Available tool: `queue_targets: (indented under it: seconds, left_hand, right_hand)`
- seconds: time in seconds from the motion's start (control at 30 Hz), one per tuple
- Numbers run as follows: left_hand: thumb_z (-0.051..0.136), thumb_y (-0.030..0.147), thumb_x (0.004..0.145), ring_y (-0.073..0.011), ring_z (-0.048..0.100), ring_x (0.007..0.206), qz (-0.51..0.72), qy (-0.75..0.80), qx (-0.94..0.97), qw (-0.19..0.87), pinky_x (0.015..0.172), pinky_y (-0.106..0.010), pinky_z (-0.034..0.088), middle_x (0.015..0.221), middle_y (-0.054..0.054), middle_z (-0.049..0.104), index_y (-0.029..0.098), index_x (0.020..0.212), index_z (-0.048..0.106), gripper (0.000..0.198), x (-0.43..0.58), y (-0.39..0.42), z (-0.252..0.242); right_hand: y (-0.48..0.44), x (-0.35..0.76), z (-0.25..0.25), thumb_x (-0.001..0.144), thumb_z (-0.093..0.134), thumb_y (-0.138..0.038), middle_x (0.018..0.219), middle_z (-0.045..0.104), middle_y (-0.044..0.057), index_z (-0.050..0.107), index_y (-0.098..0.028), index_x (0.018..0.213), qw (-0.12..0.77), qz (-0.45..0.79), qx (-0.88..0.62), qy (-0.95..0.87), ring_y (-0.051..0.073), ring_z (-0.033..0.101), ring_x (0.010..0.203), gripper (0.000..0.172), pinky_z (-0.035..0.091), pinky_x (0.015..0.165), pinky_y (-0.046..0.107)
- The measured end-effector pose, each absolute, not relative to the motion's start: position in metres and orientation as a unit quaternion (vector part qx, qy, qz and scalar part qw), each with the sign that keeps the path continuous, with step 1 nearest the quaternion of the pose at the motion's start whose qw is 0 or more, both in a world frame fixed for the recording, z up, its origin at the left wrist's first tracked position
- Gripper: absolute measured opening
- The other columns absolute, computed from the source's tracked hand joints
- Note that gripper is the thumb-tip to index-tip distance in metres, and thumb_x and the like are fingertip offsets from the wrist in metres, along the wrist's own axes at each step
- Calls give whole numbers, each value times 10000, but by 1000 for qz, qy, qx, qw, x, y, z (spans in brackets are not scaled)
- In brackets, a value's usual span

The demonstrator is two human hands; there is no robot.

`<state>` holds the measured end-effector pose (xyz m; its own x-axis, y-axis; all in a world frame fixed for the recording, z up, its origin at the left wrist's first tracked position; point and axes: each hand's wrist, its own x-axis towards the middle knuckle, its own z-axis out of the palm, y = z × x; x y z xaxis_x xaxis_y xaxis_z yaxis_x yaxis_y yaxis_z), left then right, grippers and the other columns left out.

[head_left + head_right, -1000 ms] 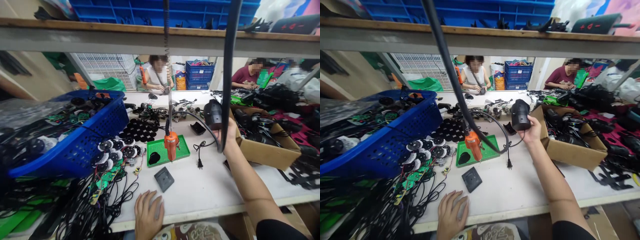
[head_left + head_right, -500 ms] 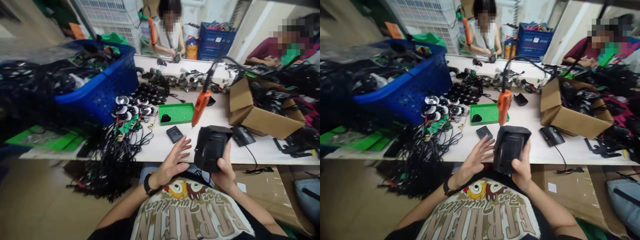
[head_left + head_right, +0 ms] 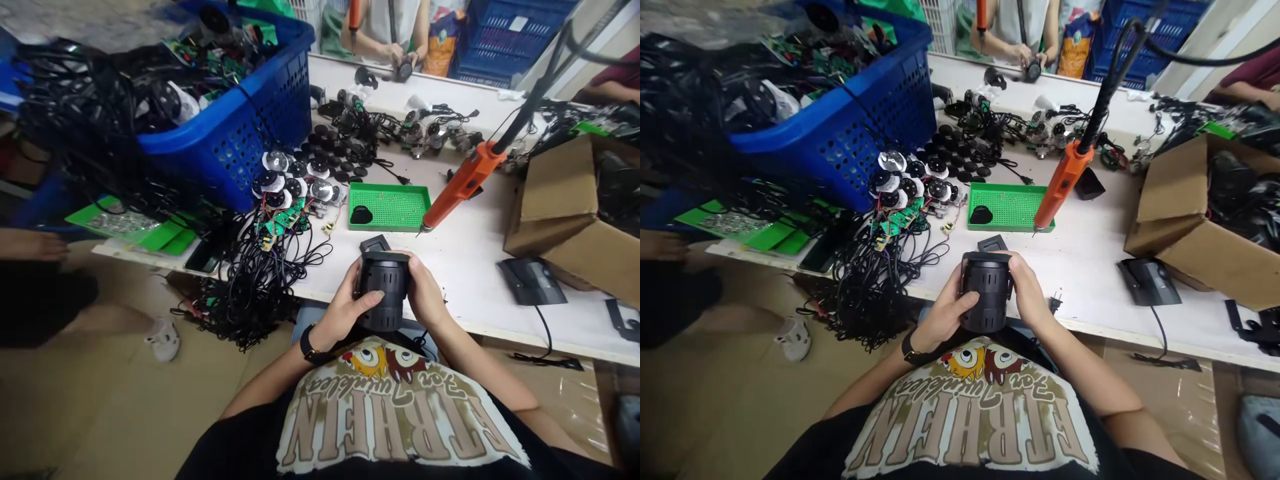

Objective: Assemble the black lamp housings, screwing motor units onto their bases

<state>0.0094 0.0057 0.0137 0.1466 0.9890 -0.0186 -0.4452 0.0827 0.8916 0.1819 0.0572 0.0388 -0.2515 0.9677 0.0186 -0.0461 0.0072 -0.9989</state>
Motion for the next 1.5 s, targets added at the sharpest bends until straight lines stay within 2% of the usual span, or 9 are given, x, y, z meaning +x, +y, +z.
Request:
queue_targets:
  seconds: [0.3, 0.53, 0.8, 0.93, 1.1, 1.23, 1.37, 1.43, 1.5]
  left_hand:
    - [826, 533, 861, -327, 470, 1482, 538, 367, 363, 666, 1291, -477, 327, 1557, -72, 556, 288, 1536, 505, 786, 7, 21, 7]
    - [829, 527, 863, -322, 500, 1453, 529, 369, 327, 691, 1243, -472, 400, 1528, -81, 579, 272, 1519, 508, 773, 5, 27, 1]
    - [860, 604, 797, -352, 401, 1546, 521, 393, 268, 709, 1258, -502, 411, 1663, -53, 448, 337, 1557, 478, 892, -1, 25, -9]
    - [843, 647, 793, -364, 466, 1503, 509, 401, 259, 716, 1205, -528, 475, 1646, -67, 471, 348, 1561, 462, 908, -5, 22, -16]
    - [814, 615, 844, -353, 534, 1445, 513, 398, 255, 717, 1200, -527, 478, 1589, -75, 537, 327, 1565, 459, 854, -7, 18, -22]
    - [801, 573, 866, -334, 556, 1425, 512, 435, 236, 702, 1180, -499, 507, 1602, -65, 527, 332, 1543, 489, 783, -13, 9, -25]
    - [638, 549, 985, -296, 564, 1437, 505, 518, 272, 635, 1130, -459, 568, 1650, -62, 469, 371, 1604, 370, 697, -28, -8, -38]
    - [527, 533, 1041, -288, 605, 1401, 494, 564, 319, 580, 1057, -427, 620, 1636, -83, 486, 382, 1632, 295, 653, -37, -13, -52]
    - [451, 510, 1068, -293, 698, 1278, 496, 592, 376, 512, 997, -446, 652, 1549, -98, 585, 410, 1637, 269, 606, -45, -9, -68]
  right_hand:
    - [72, 175, 33, 1049, 424, -631, 1279, 738, 42, 732, -271, 1205, 440, 581, -435, -529, 267, 634, 1272, 498, 447, 1184, 459]
    - [81, 172, 31, 1051, 458, -589, 1309, 730, 44, 731, -269, 1181, 445, 603, -426, -507, 257, 631, 1297, 440, 426, 1213, 458]
    - [88, 165, 32, 1022, 502, -615, 1287, 731, 41, 755, -273, 1172, 427, 621, -435, -493, 259, 617, 1304, 451, 404, 1231, 464]
    - [89, 163, 36, 1003, 532, -613, 1246, 730, 56, 763, -267, 1124, 426, 623, -442, -484, 264, 622, 1291, 433, 403, 1229, 462]
    - [89, 160, 36, 1006, 526, -604, 1207, 722, 57, 767, -273, 1103, 422, 619, -441, -494, 268, 623, 1269, 421, 405, 1214, 463]
    - [88, 162, 25, 1018, 474, -666, 1267, 713, 59, 729, -267, 1188, 377, 615, -444, -532, 265, 613, 1269, 504, 413, 1202, 478]
    - [86, 171, 6, 1071, 397, -593, 1281, 695, 89, 649, -285, 1324, 393, 515, -443, -619, 266, 632, 1207, 472, 477, 1122, 500]
    - [89, 173, -4, 1041, 498, -559, 1246, 700, 103, 681, -321, 1269, 406, 408, -453, -681, 313, 613, 1209, 376, 488, 1085, 551]
    - [95, 169, -13, 960, 651, -550, 1344, 666, 118, 663, -357, 1323, 380, 340, -448, -734, 366, 580, 1261, 412, 485, 1083, 619]
